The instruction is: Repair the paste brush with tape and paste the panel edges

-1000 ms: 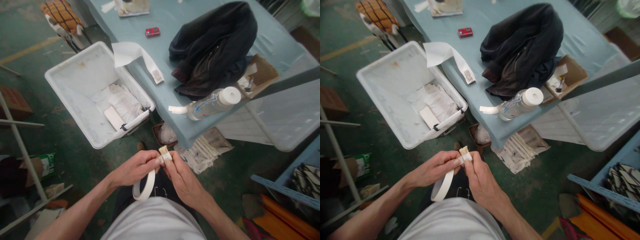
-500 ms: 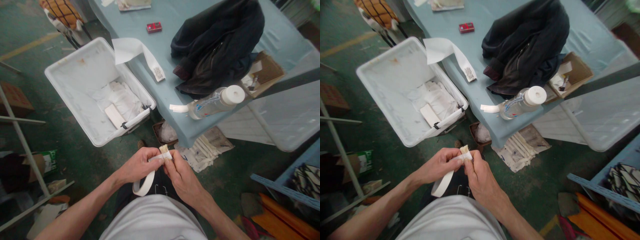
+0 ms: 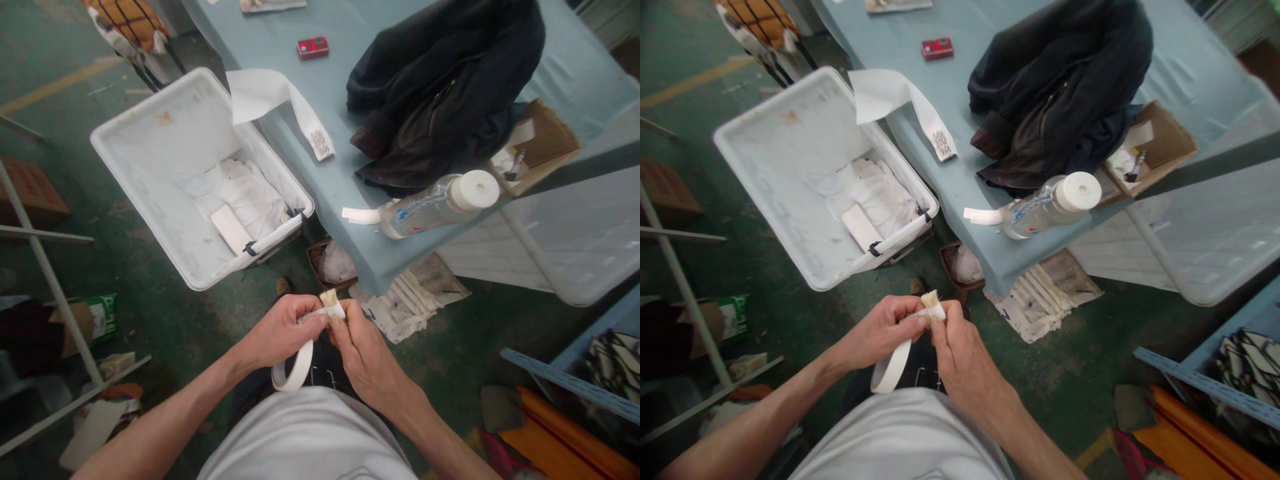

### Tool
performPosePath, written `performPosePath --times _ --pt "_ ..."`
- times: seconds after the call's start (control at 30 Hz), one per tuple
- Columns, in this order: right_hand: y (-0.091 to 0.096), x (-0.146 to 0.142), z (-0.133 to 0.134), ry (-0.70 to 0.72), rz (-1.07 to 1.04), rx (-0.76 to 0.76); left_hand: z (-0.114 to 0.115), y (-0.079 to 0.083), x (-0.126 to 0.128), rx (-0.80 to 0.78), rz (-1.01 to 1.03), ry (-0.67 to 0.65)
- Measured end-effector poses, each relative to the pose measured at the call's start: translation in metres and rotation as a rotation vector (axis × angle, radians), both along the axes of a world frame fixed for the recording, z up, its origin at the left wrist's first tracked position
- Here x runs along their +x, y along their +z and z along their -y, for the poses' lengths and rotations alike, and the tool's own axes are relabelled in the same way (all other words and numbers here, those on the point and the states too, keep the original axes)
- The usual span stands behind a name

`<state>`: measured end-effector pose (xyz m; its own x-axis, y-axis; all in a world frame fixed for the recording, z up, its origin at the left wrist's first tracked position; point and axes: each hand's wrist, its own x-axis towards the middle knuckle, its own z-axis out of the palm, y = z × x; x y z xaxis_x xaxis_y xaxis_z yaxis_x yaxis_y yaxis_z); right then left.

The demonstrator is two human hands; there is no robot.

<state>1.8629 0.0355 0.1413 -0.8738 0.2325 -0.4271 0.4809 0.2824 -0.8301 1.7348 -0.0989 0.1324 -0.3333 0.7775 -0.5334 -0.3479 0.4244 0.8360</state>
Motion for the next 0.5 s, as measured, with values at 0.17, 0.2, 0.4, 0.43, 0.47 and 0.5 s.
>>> performPosePath --times 0.17,0.2,0.4,0.43,0.47,0.5 --pt "0.004 0.005 -0.001 0.053 -0.025 0.044 0.0 0.003 -0.001 -0.023 -0.014 -0.019" --pt "0.004 0.005 -0.001 0.063 -0.038 0.053 0.0 0.004 -0.002 -0.024 -0.019 -0.025" --pt "-0.002 0.002 0.001 0.097 -0.005 0.114 0.004 0.002 -0.002 -0.015 -0.026 -0.035" --pt "-0.004 0.001 0.002 0.107 0.008 0.122 0.005 0.0 -0.002 -0.012 -0.019 -0.044" --pt "-0.005 0.0 0.002 0.121 0.02 0.129 0.006 -0.001 -0.003 -0.008 -0.008 -0.054" --pt "-0.007 0.0 0.002 0.139 0.028 0.135 0.007 -0.002 -0.004 -0.004 0.005 -0.07"
